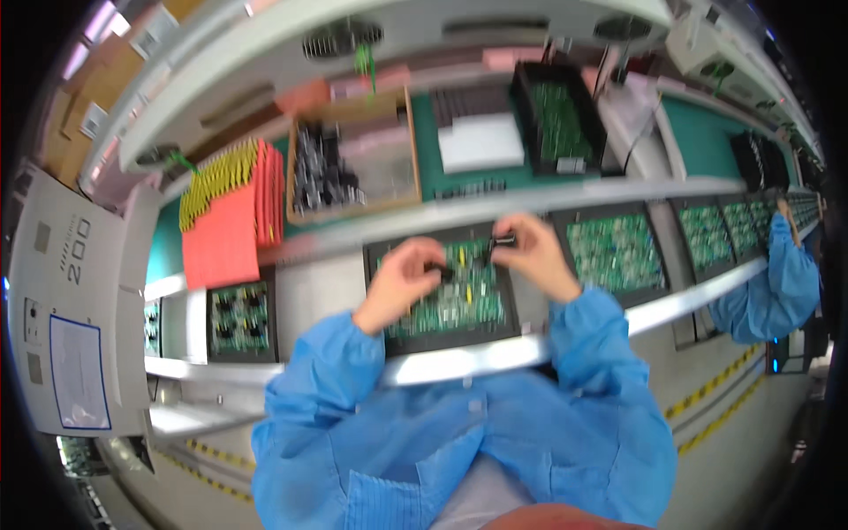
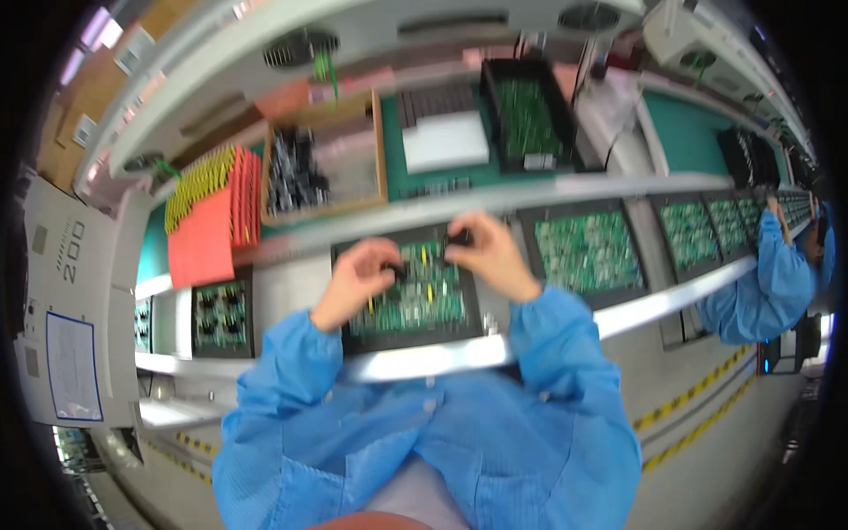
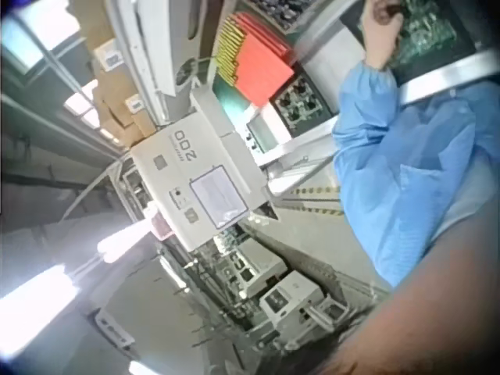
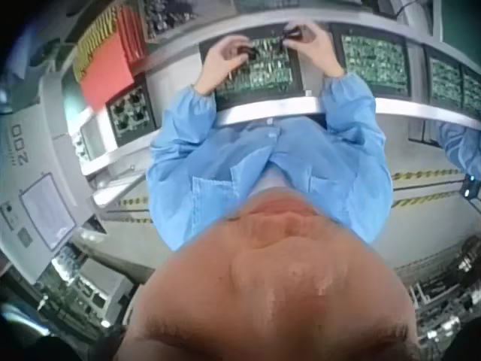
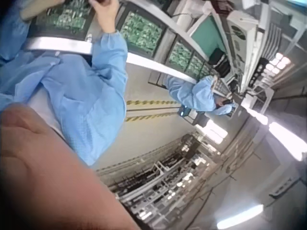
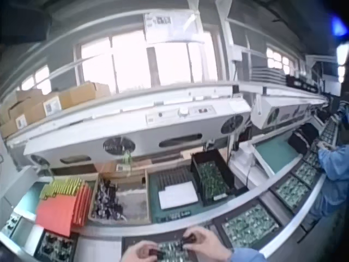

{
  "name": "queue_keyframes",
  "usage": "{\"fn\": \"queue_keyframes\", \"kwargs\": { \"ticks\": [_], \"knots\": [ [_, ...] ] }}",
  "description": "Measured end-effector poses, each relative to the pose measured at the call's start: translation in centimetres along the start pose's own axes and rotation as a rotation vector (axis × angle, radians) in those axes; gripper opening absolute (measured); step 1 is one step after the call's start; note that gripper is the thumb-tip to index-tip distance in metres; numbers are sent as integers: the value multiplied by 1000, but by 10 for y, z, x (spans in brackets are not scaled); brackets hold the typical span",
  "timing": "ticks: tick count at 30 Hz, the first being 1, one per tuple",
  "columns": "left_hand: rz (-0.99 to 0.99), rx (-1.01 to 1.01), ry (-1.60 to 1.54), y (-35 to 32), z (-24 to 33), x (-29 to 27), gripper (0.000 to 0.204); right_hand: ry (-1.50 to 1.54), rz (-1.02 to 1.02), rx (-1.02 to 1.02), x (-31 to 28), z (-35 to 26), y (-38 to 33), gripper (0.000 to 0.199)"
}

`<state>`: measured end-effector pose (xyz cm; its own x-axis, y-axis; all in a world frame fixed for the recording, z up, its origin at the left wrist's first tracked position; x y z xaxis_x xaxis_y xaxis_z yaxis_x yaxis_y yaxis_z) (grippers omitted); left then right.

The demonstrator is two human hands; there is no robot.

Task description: Manually attaching components to printed circuit boards at an assembly line station.

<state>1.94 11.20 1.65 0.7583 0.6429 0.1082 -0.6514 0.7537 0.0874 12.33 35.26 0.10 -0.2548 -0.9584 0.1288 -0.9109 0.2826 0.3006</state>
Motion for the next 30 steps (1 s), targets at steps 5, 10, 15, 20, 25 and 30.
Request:
{"fn": "queue_keyframes", "kwargs": {
  "ticks": [5,10,15,20,25,30],
  "knots": [
    [116,93,562,-15,18,-8,39,80,14,309,10,-22,-24,40],
    [84,132,709,-42,8,-17,40,-76,-14,457,20,-17,-53,40],
    [48,85,649,-61,8,-23,38,-570,-142,126,29,-23,-64,35],
    [24,95,705,-67,2,-31,31,-705,-298,-43,37,-21,-63,30],
    [12,145,714,-68,-10,-27,33,-768,-292,88,43,-17,-58,34],
    [-83,122,794,-70,-19,-28,32,-861,-369,162,46,-15,-56,42]
  ]
}}
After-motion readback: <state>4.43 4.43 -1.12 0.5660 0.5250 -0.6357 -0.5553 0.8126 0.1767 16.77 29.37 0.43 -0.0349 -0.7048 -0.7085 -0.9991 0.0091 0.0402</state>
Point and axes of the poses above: each hand's wrist, its own y-axis towards the middle knuckle, its own x-axis out of the palm, z = x × y, the point moved 2 cm from there along y, towards the middle knuckle, and after that the axes turned 4 degrees about z, right-handed, at the moved point
